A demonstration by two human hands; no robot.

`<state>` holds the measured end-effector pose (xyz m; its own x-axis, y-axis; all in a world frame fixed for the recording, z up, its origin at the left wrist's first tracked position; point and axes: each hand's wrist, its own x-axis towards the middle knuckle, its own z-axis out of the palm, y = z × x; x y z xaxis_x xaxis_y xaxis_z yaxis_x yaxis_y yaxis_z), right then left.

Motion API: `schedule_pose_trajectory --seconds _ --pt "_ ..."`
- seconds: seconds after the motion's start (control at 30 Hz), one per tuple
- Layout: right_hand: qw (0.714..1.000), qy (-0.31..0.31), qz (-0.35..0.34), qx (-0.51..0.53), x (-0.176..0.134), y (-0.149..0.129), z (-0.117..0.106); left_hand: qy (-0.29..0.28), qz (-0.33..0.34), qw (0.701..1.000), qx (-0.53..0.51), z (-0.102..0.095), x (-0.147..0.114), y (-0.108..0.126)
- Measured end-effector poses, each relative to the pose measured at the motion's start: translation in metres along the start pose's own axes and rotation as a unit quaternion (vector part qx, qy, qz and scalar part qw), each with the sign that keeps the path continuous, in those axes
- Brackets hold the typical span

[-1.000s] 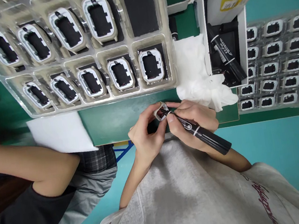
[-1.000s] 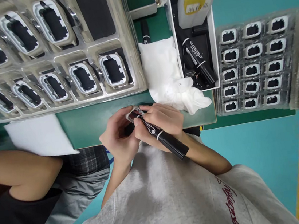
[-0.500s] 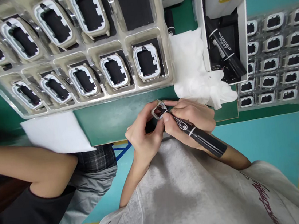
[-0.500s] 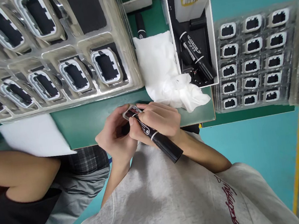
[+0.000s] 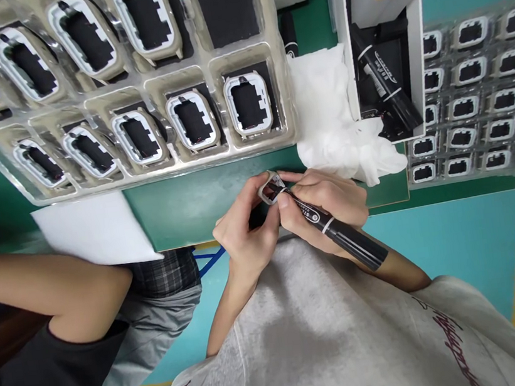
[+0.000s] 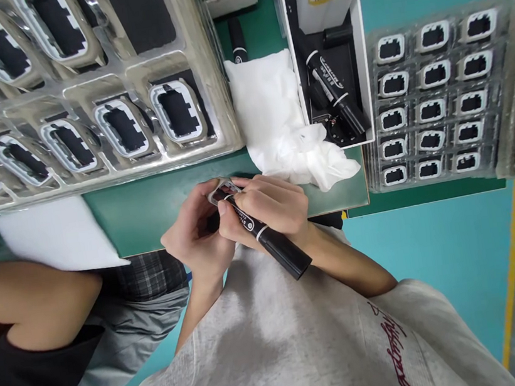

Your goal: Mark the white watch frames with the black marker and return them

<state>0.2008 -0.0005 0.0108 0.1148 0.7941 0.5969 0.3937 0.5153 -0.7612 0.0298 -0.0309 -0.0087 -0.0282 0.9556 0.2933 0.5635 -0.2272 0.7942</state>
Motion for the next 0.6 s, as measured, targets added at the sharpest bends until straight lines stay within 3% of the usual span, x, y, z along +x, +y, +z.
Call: schedule_pose_trajectory --seconds 0.6 --pt "1.000 -0.012 0.000 -0.020 0.0009 -0.0005 -0.0030 -0.003 0.000 1.000 -0.004 -0.0002 0.0018 0.0018"
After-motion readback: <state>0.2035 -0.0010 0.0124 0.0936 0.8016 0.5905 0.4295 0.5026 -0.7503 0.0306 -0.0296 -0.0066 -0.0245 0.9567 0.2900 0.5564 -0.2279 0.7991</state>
